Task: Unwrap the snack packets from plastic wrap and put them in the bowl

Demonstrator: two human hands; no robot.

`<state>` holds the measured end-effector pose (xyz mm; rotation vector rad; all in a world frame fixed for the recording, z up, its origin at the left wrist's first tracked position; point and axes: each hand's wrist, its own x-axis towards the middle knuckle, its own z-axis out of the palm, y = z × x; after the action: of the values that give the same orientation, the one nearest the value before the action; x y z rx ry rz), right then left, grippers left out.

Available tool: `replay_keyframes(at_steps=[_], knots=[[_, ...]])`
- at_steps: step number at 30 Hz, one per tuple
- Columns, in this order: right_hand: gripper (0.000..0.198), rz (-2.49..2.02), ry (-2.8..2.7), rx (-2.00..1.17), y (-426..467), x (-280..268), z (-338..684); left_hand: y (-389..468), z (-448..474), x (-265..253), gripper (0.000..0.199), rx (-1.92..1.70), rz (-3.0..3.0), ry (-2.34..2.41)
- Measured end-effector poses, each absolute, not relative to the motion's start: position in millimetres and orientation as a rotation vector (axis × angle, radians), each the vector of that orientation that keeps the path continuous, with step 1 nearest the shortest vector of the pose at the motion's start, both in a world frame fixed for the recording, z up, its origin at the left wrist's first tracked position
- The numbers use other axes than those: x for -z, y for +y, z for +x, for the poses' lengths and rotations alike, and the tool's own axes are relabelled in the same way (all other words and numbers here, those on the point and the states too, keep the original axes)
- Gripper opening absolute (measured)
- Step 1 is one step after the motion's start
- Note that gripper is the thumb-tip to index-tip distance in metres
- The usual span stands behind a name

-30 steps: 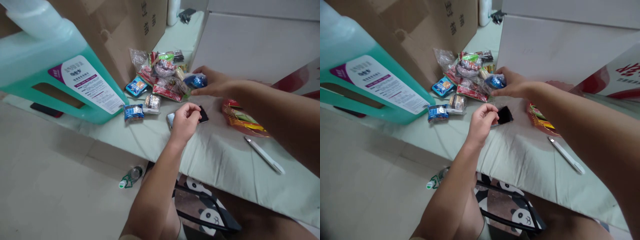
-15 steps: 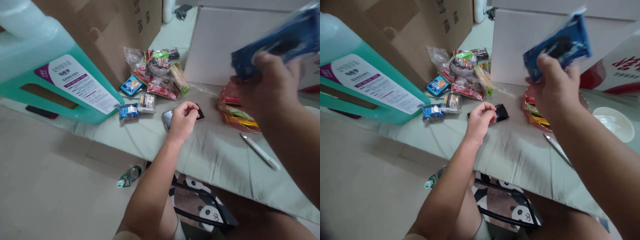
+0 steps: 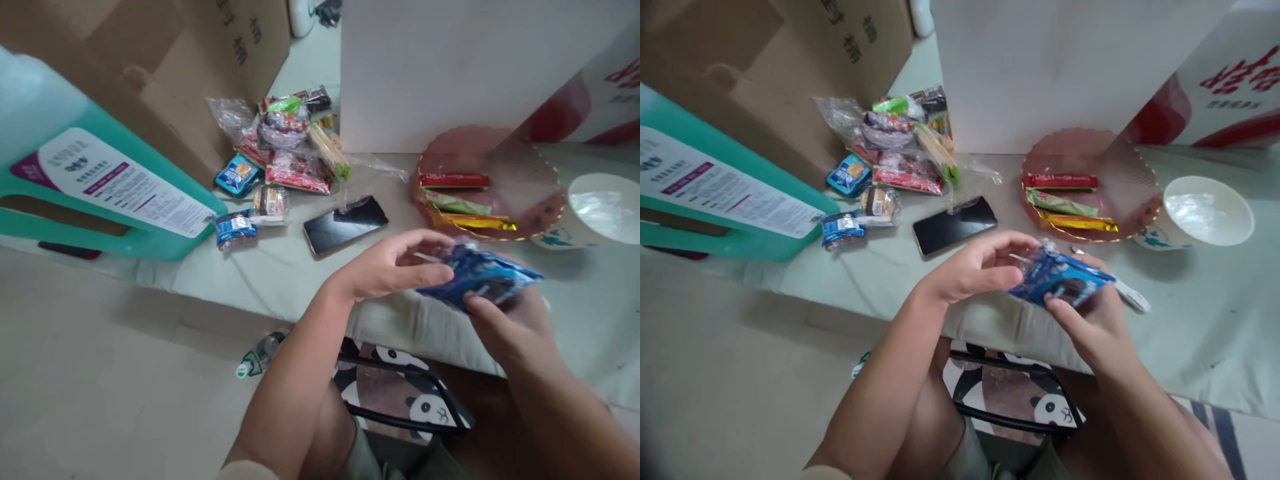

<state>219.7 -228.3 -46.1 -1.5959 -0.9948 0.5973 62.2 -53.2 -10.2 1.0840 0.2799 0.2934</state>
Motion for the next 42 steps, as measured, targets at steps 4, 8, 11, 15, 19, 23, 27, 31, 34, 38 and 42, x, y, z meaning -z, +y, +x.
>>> replay_keyframes(at_steps=[4,8,11,15,19,23,27,31,34,38,42], knots=[[0.045,-1.578,-0.952,-0.677,-227,59,216,-63,76,23,0.028,-0.257,1.214,0.483],[0.039,-1.595,-0.966,-0.679,-222,50,218,-69,84,28,0.043,-0.181,1.266,0.446],[0.038,-1.619,-1.074,-0.561,-226,45,230,-69,88,31,0.058,-0.187,1.334,0.477],[0.03,-1.954,-1.141,-0.139,-240,49,268,-67,89,35,0.06,-0.289,1.169,0.545],[0.034,-2.326,-1.231,0.057,-254,68,304,-65,87,27,0.053,-0.331,0.789,0.563],[0.019,-2.379,-1.415,0.029,-258,74,310,-65,89,22,0.053,-0.354,0.707,0.609],[0.014,-2.265,-1.427,-0.205,-255,56,298,-66,89,27,0.064,-0.354,0.835,0.583],[0.015,-1.989,-1.295,-0.697,-251,36,277,-68,86,28,0.066,-0.355,0.817,0.582],[0.022,-1.778,-1.144,-0.907,-248,31,259,-69,88,27,0.051,-0.457,0.787,0.631],[0.028,-1.574,-0.957,-1.043,-244,32,243,-71,96,31,0.035,-0.547,0.802,0.654],[0.031,-1.566,-0.909,-1.094,-240,32,238,-75,101,35,0.035,-0.519,0.823,0.656]])
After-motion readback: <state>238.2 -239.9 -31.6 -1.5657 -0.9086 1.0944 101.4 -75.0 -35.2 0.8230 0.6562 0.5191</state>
